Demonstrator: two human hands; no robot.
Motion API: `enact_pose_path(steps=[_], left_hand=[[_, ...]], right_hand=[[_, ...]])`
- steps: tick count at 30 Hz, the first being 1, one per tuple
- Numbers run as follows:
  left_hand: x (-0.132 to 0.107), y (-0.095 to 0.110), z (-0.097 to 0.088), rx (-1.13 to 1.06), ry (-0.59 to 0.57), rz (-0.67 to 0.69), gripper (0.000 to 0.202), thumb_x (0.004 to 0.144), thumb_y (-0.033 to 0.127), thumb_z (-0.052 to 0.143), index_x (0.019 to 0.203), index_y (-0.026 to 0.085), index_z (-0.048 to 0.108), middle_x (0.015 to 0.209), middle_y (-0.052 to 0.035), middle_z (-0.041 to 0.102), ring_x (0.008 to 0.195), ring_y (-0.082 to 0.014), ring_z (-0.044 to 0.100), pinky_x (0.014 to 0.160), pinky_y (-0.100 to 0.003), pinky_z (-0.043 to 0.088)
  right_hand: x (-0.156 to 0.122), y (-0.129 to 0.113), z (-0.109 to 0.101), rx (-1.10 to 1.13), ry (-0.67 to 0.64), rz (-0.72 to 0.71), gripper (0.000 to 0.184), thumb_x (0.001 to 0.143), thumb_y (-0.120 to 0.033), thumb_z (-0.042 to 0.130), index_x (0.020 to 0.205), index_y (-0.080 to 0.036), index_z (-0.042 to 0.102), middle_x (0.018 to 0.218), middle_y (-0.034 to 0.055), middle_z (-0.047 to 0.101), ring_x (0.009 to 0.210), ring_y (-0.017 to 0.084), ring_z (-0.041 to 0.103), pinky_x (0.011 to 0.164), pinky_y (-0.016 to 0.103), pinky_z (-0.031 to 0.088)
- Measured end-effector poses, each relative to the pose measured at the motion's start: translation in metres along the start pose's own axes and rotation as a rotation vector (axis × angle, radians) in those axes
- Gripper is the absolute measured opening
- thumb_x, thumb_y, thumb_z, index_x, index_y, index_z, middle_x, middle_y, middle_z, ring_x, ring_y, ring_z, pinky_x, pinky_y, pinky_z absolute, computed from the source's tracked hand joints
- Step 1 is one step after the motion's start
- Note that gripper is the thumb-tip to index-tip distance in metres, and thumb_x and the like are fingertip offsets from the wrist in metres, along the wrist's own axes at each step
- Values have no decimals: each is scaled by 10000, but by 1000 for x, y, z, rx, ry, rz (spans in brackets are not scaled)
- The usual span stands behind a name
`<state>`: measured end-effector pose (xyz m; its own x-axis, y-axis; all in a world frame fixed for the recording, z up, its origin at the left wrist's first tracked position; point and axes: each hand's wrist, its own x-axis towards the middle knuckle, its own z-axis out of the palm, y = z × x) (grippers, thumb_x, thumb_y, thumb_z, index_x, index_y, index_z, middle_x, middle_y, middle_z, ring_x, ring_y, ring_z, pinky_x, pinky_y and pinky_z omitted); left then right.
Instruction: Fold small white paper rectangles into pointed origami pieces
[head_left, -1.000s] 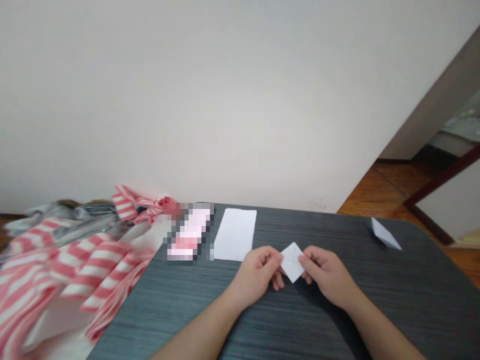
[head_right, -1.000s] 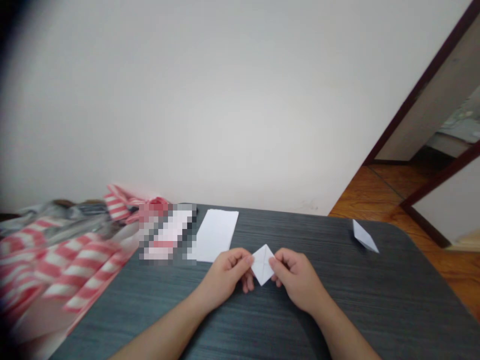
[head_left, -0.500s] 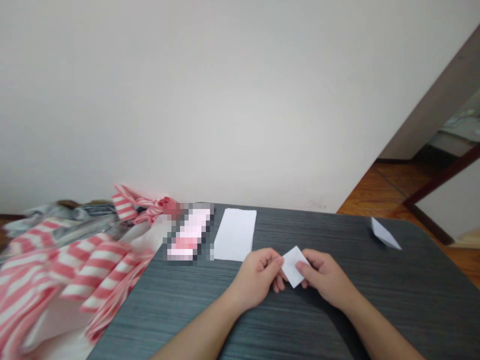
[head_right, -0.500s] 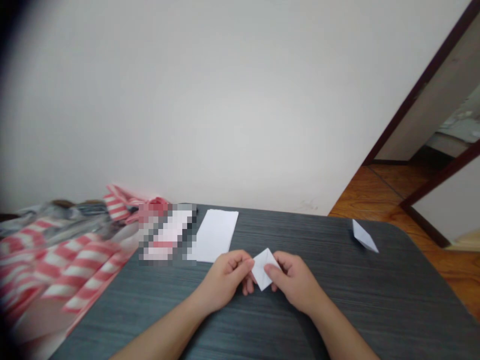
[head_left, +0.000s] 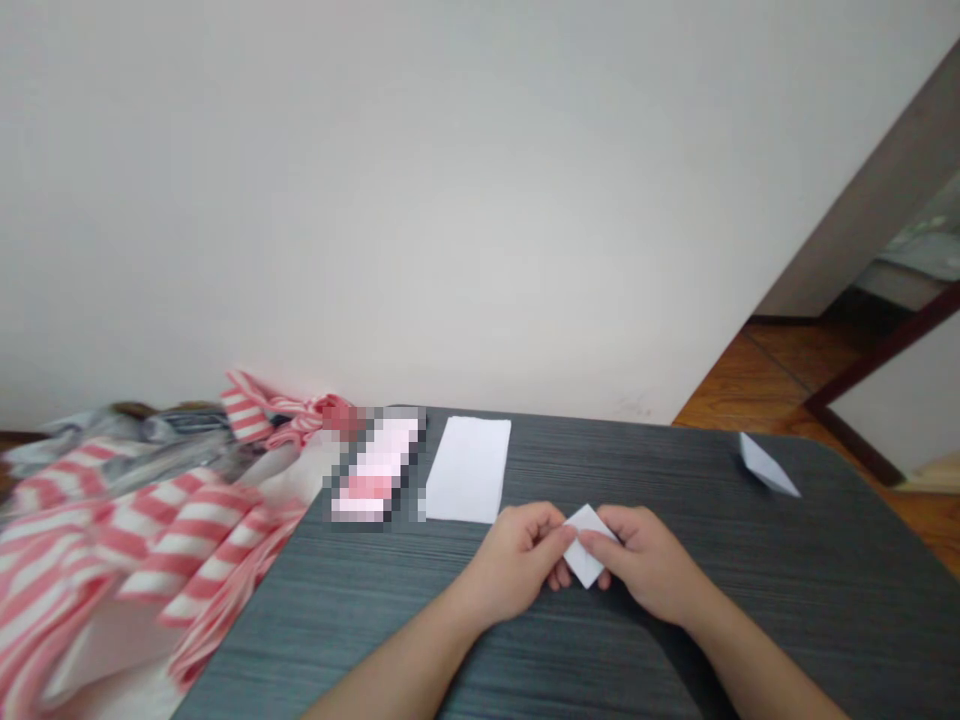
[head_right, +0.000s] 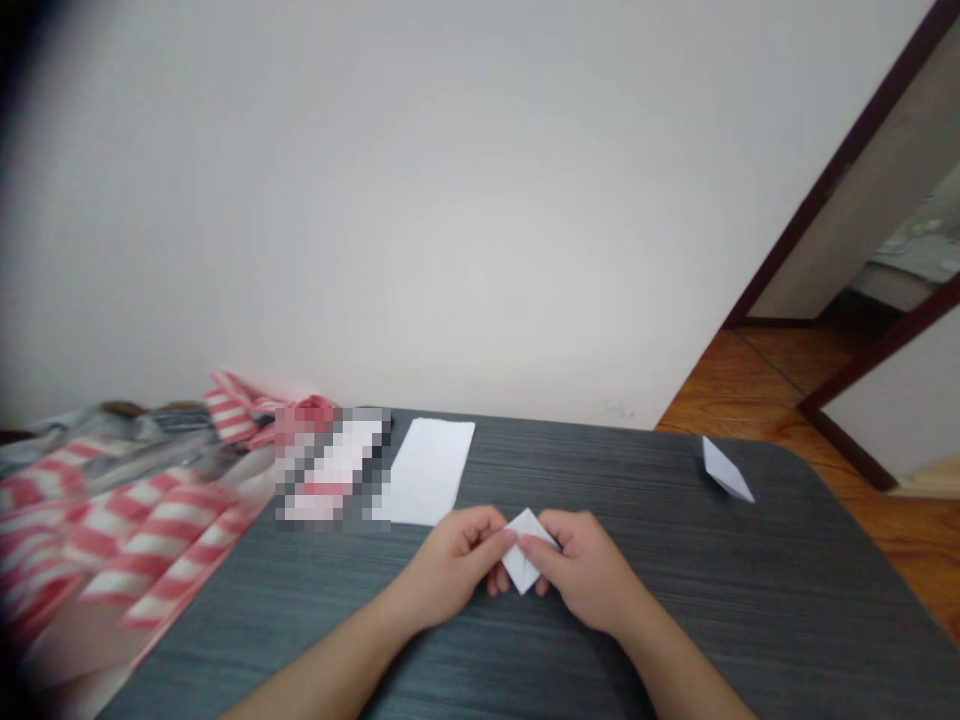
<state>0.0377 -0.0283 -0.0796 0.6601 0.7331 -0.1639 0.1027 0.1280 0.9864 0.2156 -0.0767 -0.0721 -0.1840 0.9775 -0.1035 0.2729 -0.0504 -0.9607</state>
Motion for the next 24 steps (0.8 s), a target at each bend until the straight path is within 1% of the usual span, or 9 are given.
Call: enact_pose_path(steps=[3, 8, 13, 17, 21, 24], left_hand=[[0, 0, -1, 10, 16, -9, 330, 875, 448, 538, 727, 153, 548, 551, -5, 610, 469, -102, 530, 476, -204, 398], [1, 1, -2, -4, 56, 6, 332, 880, 441, 531, 706, 158, 534, 545, -4, 611, 455, -99, 521, 469, -202, 392], [1, 1, -2, -19, 60, 16, 317, 884, 430, 531, 724, 156, 536, 548, -8, 615, 455, -101, 524, 470, -203, 396], [1, 0, -2, -24, 64, 23, 321, 889, 427, 526, 720, 154, 531, 551, -12, 618, 457, -100, 528, 472, -203, 399], [2, 1, -4, -24, 92, 26, 316, 898, 417, 518, 728, 150, 531, 543, -10, 617, 449, -98, 523, 468, -202, 400], [2, 0, -4, -24, 96, 25, 317, 899, 413, 516, 728, 147, 536, 541, -11, 619, 446, -98, 523, 464, -201, 399]], right_hand=[[1, 6, 1, -1, 34, 21, 301, 886, -379, 546, 687, -165, 615, 580, 2, 630, 492, 121, 539, 491, 216, 406], [1, 12, -5, 3, 104, 63, 313, 866, -384, 579, 633, -176, 570, 530, -12, 616, 452, 110, 537, 472, 208, 391], [0, 9, -7, 53, 96, 53, 322, 875, -384, 573, 632, -174, 567, 541, -8, 629, 460, 111, 555, 487, 213, 408], [1, 13, -7, 89, 89, 72, 327, 868, -398, 581, 632, -172, 565, 540, -11, 626, 441, 103, 542, 459, 206, 383], [2, 17, -8, 87, 115, 90, 340, 879, -405, 567, 636, -167, 583, 506, -21, 597, 409, 90, 499, 436, 200, 349], [1, 17, -9, 72, 128, 63, 356, 895, -398, 551, 629, -165, 585, 522, -12, 606, 435, 92, 511, 463, 202, 372]])
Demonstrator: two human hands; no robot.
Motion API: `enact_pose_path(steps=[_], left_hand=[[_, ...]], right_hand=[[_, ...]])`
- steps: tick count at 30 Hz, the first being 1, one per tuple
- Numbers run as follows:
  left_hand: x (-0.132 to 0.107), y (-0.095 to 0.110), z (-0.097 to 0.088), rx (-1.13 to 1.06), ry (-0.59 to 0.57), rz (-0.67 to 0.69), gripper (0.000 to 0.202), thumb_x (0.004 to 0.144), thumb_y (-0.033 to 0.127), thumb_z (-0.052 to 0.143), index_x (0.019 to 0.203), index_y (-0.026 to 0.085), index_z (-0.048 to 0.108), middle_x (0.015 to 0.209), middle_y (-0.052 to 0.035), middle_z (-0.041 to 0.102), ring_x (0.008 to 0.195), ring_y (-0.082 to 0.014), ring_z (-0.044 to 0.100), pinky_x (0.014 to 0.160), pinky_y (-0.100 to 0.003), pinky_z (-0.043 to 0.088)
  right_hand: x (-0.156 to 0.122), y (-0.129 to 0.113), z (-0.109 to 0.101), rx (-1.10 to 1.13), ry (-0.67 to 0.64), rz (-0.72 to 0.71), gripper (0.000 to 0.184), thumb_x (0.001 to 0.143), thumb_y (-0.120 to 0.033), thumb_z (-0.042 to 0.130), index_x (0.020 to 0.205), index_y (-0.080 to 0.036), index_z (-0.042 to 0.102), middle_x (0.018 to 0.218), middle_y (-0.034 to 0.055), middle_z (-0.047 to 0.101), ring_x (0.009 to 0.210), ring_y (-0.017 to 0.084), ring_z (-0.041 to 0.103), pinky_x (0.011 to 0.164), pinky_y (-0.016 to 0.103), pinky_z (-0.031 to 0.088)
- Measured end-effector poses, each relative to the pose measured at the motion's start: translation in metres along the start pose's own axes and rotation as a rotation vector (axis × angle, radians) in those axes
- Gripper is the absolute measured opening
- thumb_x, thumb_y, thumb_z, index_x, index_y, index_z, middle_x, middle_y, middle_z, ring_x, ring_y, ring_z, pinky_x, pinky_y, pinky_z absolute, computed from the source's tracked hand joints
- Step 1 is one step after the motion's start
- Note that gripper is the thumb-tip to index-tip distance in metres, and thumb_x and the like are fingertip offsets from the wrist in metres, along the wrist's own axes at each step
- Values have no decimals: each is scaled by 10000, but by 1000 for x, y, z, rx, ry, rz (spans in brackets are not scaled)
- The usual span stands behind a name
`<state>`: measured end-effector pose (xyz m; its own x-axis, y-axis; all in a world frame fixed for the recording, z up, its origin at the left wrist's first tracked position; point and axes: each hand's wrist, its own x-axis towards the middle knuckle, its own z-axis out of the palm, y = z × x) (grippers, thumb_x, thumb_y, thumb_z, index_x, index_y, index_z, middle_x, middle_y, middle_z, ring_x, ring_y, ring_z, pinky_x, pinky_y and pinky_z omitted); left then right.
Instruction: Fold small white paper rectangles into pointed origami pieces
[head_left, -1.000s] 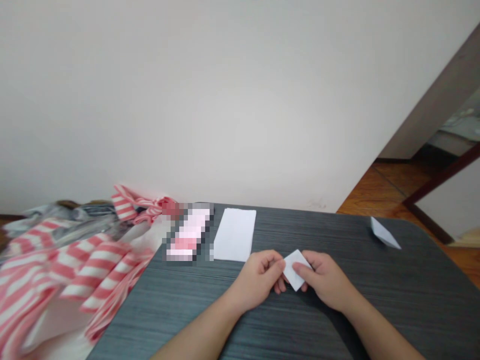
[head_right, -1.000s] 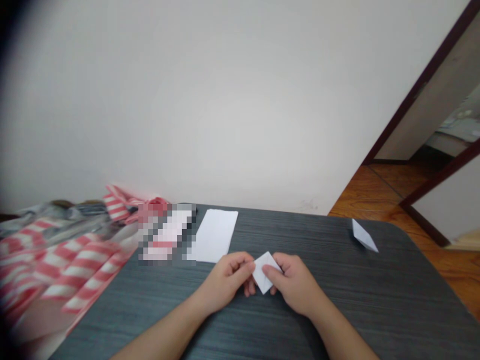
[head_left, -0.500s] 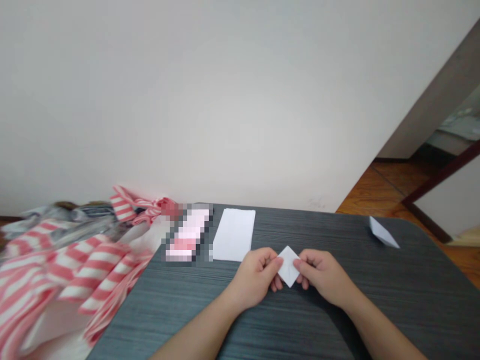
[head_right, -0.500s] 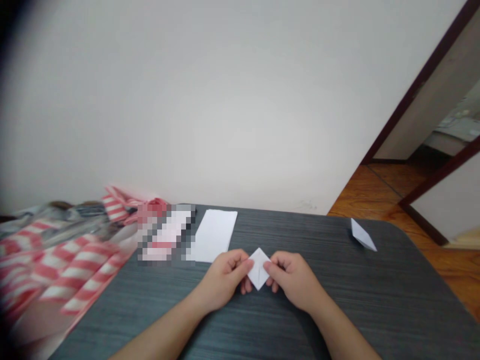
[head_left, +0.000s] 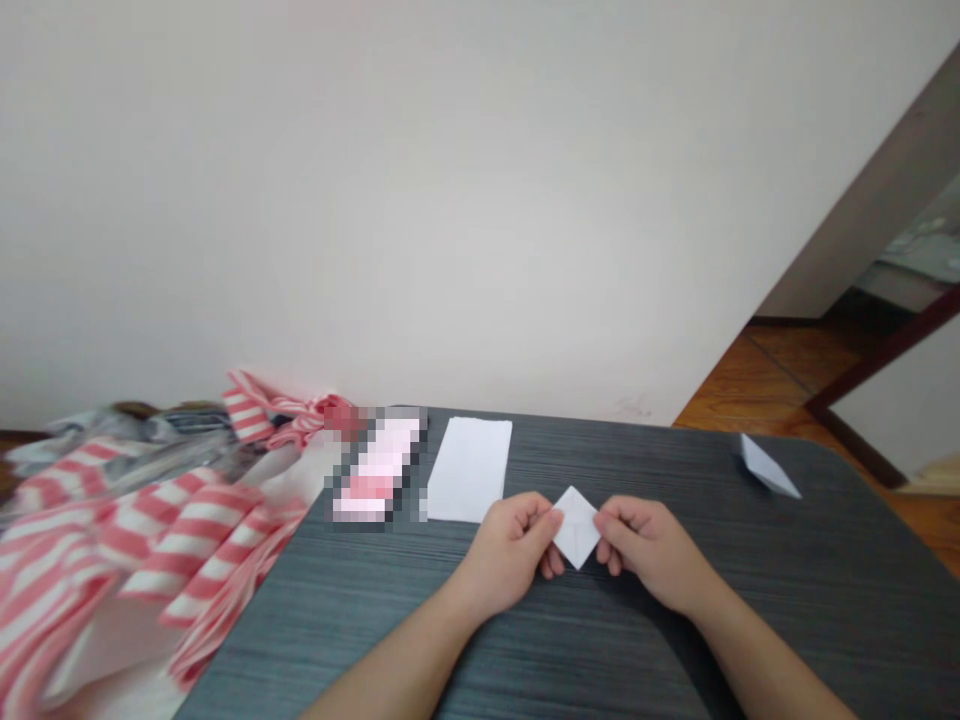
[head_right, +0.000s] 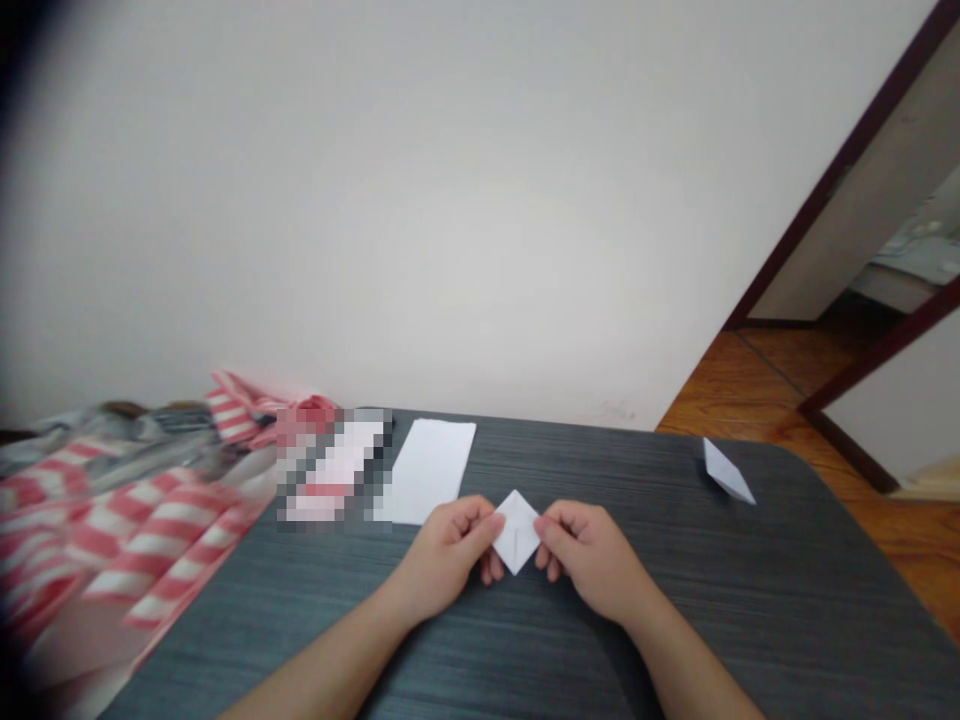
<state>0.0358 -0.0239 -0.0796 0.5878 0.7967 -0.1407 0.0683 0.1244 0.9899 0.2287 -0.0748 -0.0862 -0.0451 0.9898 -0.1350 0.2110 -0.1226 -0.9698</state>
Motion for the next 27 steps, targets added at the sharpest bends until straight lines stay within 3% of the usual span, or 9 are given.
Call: enact_pose_path(steps=[6, 18, 27], left_hand=[[2, -4, 1, -16, 18, -1, 315, 890, 417, 528, 762, 133, 575, 535, -13, 621, 443, -102, 529, 463, -204, 406], [3, 0, -1, -111, 72, 22, 295, 875, 394, 544, 733, 137, 559, 558, -16, 630, 442, -97, 537, 446, -197, 420], [5, -1, 0, -139, 99, 21, 282, 865, 399, 555, 755, 139, 559, 522, -8, 617, 427, -104, 536, 449, -201, 416]], right_hand=[[-1, -3, -1, -8, 23, -42, 362, 908, -396, 539, 630, -167, 575, 539, -7, 615, 458, 96, 528, 491, 206, 395], [3, 9, -2, 60, 53, -9, 330, 901, -378, 557, 644, -171, 574, 513, -24, 579, 422, 83, 480, 442, 199, 326], [-2, 2, -5, -32, 62, -86, 327, 924, -350, 528, 655, -168, 570, 556, -13, 592, 486, 98, 515, 517, 214, 389]])
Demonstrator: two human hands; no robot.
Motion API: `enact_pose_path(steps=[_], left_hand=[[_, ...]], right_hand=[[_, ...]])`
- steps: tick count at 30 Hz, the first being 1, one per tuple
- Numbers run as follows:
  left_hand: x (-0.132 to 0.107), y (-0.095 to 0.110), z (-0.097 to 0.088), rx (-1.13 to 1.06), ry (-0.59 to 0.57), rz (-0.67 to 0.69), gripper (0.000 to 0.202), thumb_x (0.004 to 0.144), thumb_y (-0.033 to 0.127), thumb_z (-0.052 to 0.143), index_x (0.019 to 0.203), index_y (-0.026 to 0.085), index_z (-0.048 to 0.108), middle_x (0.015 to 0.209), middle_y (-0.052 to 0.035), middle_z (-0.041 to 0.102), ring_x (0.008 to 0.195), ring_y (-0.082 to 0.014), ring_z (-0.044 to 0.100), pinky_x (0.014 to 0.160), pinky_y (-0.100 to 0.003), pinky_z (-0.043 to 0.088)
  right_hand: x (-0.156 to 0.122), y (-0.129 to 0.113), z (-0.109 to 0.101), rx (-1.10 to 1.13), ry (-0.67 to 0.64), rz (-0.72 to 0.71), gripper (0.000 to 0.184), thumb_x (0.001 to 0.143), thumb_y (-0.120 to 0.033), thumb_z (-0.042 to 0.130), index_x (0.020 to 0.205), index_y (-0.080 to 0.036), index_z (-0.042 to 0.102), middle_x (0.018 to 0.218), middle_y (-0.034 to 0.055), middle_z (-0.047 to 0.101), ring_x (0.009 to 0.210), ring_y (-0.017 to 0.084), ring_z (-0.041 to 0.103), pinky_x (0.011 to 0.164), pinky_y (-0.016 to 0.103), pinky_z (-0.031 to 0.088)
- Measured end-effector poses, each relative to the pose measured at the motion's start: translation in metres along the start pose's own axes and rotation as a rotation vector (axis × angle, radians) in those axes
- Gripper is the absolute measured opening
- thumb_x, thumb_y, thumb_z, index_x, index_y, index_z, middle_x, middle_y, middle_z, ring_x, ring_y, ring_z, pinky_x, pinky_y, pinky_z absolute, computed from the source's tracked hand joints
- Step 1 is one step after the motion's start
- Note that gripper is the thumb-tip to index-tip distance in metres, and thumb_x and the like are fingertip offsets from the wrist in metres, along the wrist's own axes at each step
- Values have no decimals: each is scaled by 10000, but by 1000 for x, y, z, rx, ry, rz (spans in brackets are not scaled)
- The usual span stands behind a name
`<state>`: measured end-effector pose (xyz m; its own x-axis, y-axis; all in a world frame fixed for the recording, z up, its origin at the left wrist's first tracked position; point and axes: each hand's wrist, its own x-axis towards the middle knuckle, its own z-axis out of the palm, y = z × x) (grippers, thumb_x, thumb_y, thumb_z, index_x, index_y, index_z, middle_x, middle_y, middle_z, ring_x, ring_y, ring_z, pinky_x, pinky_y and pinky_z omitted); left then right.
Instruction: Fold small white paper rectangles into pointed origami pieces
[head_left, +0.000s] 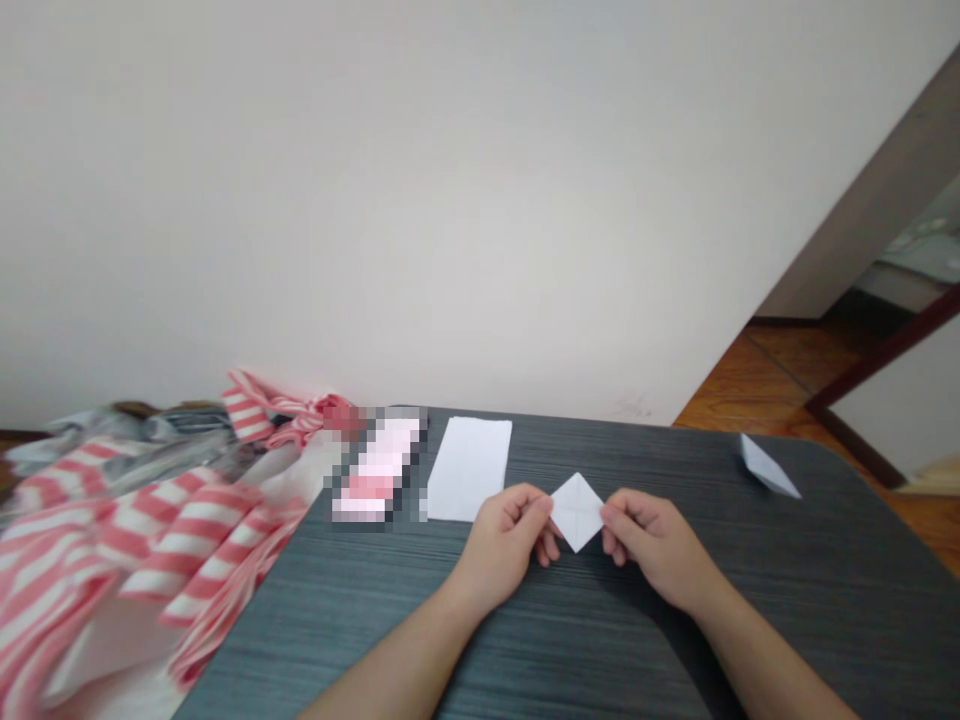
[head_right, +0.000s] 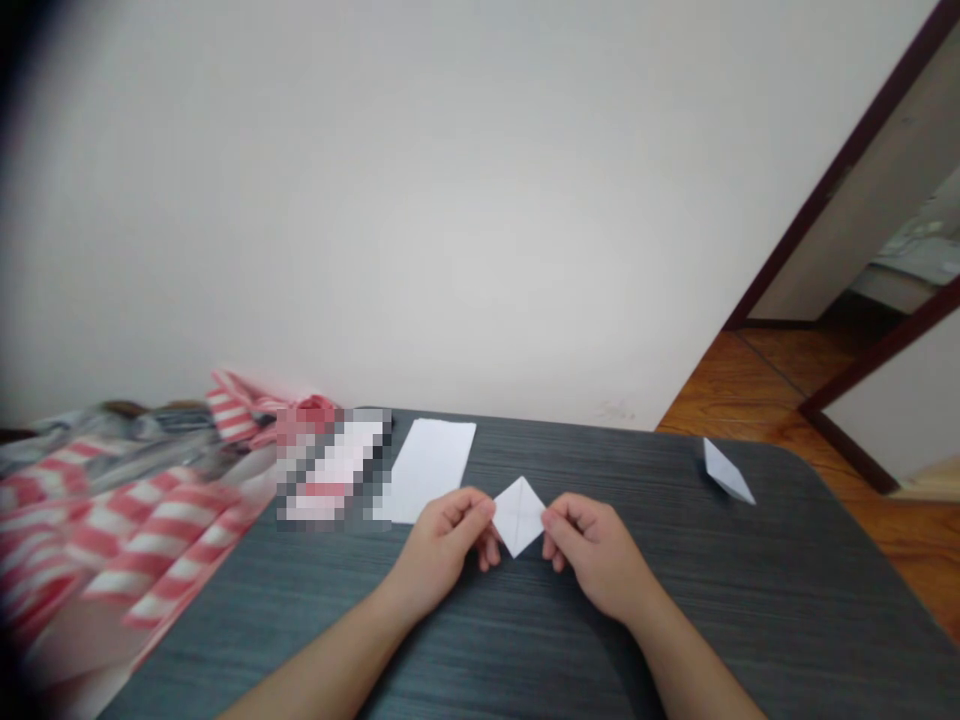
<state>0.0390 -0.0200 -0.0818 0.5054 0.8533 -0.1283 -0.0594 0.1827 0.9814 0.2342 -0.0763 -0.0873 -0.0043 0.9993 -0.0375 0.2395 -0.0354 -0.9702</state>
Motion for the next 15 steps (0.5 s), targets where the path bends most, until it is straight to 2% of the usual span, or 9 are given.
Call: enact_pose_path(steps=[5, 10, 13, 15], left_hand=[[0, 1, 1, -37, -4, -7, 270, 869, 404, 547, 803, 142, 554, 514, -8, 624, 424, -110, 541, 451, -203, 419], [-1, -1, 0, -54, 3, -8, 290, 874, 419, 536, 758, 153, 534, 515, -12, 622, 434, -113, 545, 449, -205, 421], [0, -3, -1, -65, -31, -15, 314, 878, 433, 524, 730, 156, 526, 500, -10, 610, 432, -115, 543, 441, -201, 411], [-1, -3, -1, -60, -63, -21, 328, 885, 443, 510, 727, 156, 527, 491, -9, 602, 416, -110, 526, 429, -198, 394]], right_hand=[[0, -3, 1, 16, -6, -2, 329, 916, -363, 539, 653, -169, 572, 561, -9, 601, 488, 102, 526, 518, 217, 395], [-1, -1, 4, 72, -40, 9, 373, 940, -397, 492, 662, -166, 585, 540, -9, 581, 454, 96, 494, 482, 216, 380], [-1, 1, 4, 88, -9, -32, 312, 964, -388, 443, 837, -178, 636, 600, -2, 593, 517, 117, 524, 530, 235, 427], [-2, 1, 4, 60, 33, -102, 232, 952, -349, 474, 1051, -209, 630, 769, 31, 646, 649, 148, 586, 619, 269, 478]])
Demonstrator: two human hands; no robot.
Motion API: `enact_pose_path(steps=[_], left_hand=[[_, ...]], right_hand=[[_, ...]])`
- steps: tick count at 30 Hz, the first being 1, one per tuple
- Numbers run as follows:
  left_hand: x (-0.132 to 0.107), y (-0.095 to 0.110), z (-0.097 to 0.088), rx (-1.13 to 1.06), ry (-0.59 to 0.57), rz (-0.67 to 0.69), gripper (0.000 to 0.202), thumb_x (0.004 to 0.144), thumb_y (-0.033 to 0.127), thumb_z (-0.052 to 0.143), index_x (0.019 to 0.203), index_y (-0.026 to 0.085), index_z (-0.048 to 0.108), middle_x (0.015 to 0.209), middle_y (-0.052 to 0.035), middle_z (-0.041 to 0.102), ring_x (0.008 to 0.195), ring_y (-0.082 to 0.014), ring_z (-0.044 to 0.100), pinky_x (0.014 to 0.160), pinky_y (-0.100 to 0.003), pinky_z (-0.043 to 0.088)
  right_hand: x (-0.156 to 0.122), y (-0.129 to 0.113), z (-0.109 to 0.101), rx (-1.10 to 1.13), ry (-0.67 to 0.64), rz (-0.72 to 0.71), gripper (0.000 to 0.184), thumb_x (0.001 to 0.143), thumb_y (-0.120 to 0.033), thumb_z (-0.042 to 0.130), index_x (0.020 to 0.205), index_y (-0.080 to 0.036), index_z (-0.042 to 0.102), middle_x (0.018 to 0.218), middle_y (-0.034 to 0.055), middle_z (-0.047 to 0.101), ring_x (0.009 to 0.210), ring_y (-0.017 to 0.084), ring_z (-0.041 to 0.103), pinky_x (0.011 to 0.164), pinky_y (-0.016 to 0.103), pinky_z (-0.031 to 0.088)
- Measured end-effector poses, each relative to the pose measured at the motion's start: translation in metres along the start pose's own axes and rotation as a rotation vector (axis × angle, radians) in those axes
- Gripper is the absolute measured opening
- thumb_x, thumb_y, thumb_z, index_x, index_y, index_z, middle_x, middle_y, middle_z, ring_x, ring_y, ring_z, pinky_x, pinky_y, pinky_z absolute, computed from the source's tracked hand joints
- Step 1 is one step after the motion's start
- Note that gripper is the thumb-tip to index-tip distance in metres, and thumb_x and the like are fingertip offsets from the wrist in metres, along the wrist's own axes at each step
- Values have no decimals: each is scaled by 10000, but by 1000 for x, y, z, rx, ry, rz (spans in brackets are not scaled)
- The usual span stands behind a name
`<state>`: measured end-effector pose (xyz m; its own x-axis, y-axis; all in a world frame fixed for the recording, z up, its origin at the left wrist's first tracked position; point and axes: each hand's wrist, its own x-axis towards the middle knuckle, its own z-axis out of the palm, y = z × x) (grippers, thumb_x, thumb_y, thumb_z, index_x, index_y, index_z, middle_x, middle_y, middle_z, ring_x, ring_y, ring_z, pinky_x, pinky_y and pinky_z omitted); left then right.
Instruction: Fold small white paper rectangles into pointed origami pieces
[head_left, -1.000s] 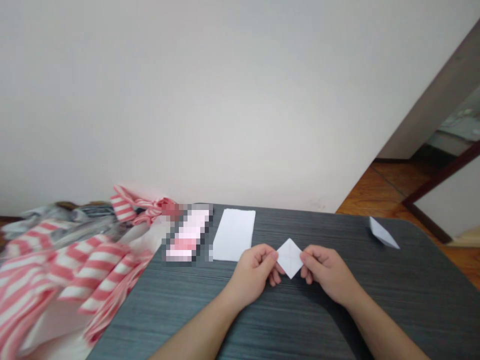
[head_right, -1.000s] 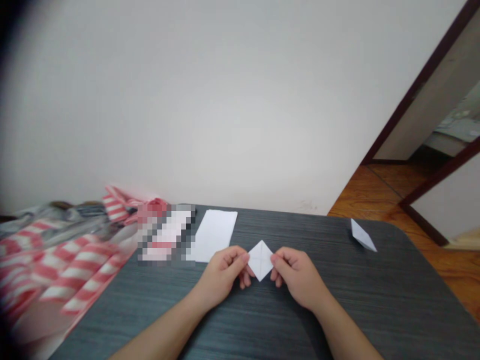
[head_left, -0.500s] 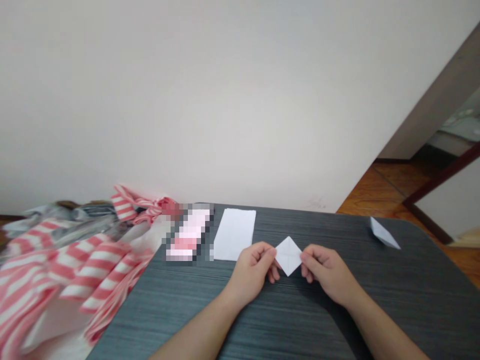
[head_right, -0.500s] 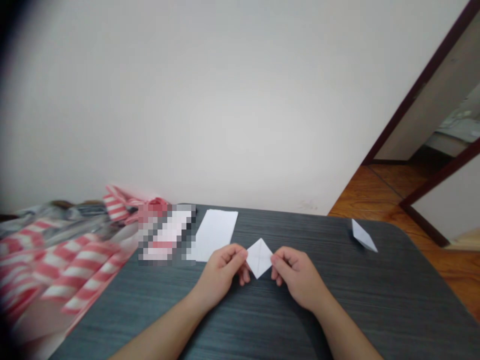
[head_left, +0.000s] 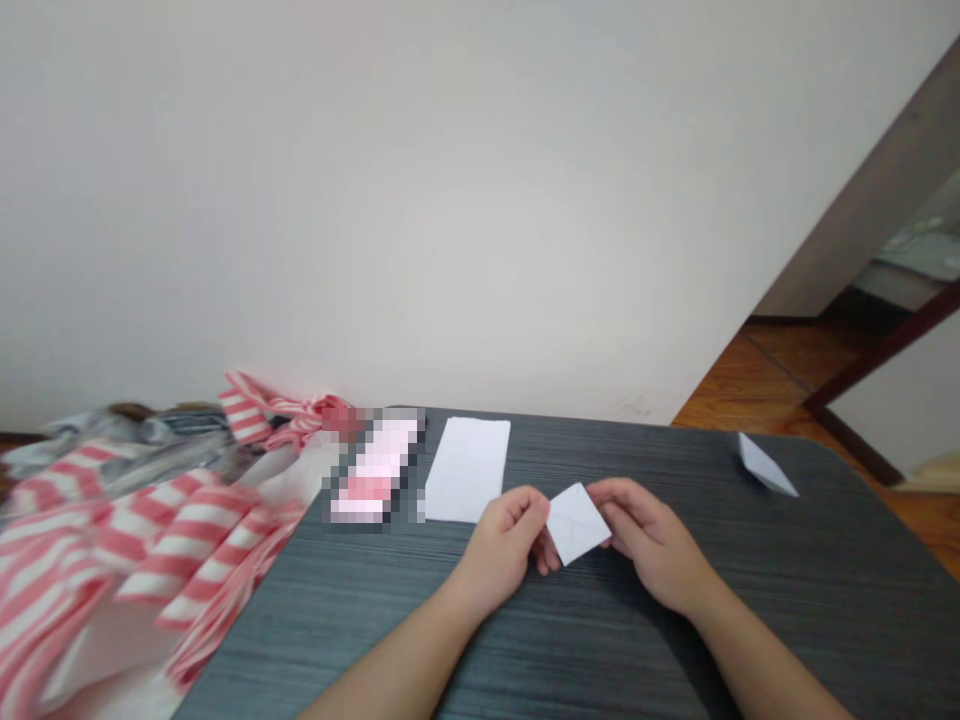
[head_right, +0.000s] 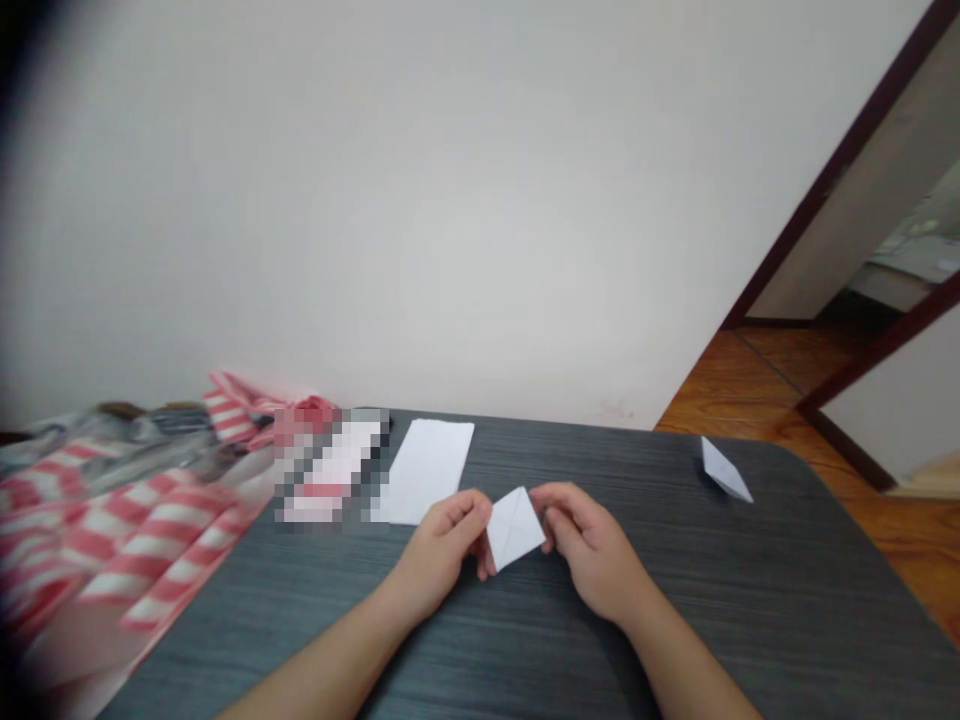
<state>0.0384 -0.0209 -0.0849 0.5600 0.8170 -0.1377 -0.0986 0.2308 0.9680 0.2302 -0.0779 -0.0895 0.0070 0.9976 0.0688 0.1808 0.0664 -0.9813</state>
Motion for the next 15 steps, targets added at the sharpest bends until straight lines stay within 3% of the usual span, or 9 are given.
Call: enact_pose_path(steps=[2, 5, 11, 15], left_hand=[[-1, 1, 1, 18, -34, -5, 341, 891, 453, 495, 728, 155, 527, 491, -10, 597, 409, -105, 512, 419, -194, 378], [-2, 2, 2, 66, -76, -17, 353, 895, 457, 489, 722, 152, 530, 495, -5, 581, 418, -101, 505, 421, -191, 368], [-2, 2, 3, 139, -120, -17, 297, 879, 423, 542, 927, 137, 602, 688, -35, 654, 511, -107, 562, 487, -209, 420], [-2, 3, 2, 151, -105, -17, 347, 886, 454, 519, 918, 124, 622, 580, -13, 603, 497, -121, 560, 496, -221, 435]], right_hand=[[0, -1, 0, -32, 4, -105, 259, 930, -305, 508, 1164, -249, 602, 1080, 87, 632, 884, 194, 617, 737, 313, 503], [0, -4, -1, -39, -60, -209, 203, 920, -259, 514, 1083, -261, 635, 1358, 103, 471, 1127, 240, 548, 824, 347, 502], [2, -9, -1, -96, -44, -230, 115, 921, -250, 529, 861, -215, 620, 1182, 97, 579, 1096, 231, 553, 955, 380, 429], [2, -10, -1, -179, -41, -146, 154, 932, -293, 512, 879, -207, 629, 883, 55, 632, 857, 194, 599, 805, 314, 472]])
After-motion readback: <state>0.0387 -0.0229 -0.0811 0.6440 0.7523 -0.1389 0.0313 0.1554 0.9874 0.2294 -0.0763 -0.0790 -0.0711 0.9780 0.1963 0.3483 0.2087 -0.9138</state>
